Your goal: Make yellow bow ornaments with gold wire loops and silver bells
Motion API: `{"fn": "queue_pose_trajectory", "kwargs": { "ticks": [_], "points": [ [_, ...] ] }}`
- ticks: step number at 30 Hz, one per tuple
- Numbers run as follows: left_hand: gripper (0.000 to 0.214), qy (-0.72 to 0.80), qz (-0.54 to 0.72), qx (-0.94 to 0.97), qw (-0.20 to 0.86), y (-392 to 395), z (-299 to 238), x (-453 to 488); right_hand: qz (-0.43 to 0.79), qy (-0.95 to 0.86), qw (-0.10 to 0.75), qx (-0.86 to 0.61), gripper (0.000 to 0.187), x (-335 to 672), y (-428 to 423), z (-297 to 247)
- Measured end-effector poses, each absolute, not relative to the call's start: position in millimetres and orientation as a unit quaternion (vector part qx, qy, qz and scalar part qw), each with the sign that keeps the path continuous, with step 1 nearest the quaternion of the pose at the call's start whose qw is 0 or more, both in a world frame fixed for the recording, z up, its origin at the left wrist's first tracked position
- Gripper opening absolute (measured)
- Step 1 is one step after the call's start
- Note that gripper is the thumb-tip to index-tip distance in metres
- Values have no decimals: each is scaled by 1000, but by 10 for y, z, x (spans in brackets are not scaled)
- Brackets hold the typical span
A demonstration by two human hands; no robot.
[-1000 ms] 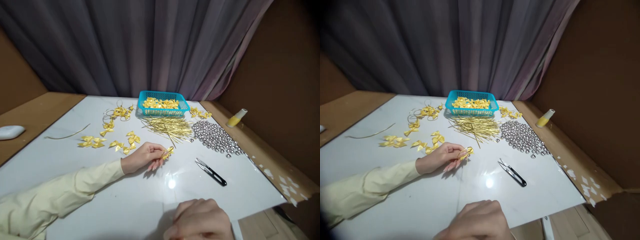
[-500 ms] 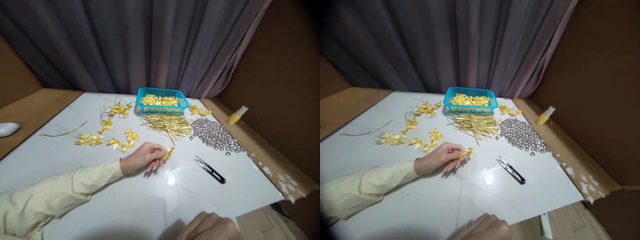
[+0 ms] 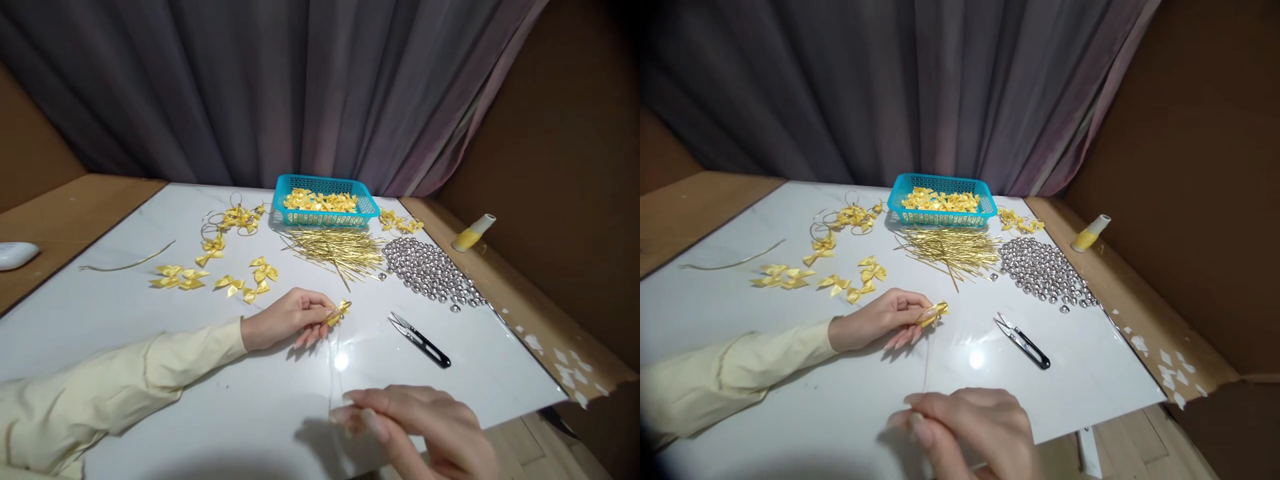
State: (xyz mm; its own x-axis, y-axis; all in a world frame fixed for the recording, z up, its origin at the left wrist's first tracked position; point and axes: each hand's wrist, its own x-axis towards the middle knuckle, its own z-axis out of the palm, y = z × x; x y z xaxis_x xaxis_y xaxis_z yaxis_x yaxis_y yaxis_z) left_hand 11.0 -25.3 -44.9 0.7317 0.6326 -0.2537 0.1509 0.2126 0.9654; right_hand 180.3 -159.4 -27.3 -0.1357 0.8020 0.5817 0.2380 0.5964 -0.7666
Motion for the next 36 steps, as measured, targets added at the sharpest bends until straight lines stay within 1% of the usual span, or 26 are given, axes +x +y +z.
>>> {"fn": "queue_pose_trajectory", "kwargs": {
  "ticks": [1, 4, 6, 10, 13, 19, 22, 28, 32, 36],
  "points": [
    [21, 321, 166, 604, 711, -256, -442, 108, 241, -699, 546, -393, 37, 1823, -1596, -259],
    [20, 306, 156, 604, 719, -265, -424, 100, 211, -669, 531, -475, 20, 1882, -1591, -243],
    [20, 294, 147, 604, 726, -272, -411, 97, 213, -650, 506, -525, 15, 1915, -1572, -252],
    [21, 278, 122, 586, 751, -292, -379, 104, 202, -626, 474, -585, 18, 1955, -1510, -305],
    [19, 268, 115, 563, 773, -304, -361, 110, 174, -667, 443, -574, 20, 1981, -1466, -362],
    [19, 246, 93, 548, 794, -301, -368, 94, 116, -762, 328, -546, 25, 2011, -1413, -446],
    [19, 240, 79, 539, 803, -298, -365, 92, 116, -773, 305, -544, 27, 1999, -1397, -445],
    [19, 225, 74, 537, 809, -294, -351, 97, 150, -777, 309, -528, 26, 2002, -1385, -438],
    [19, 226, 79, 539, 808, -291, -371, 91, 188, -763, 362, -501, 17, 2016, -1401, -444],
    [18, 238, 82, 529, 810, -292, -379, 95, 230, -722, 408, -510, 12, 2010, -1431, -447]
  ]
}}
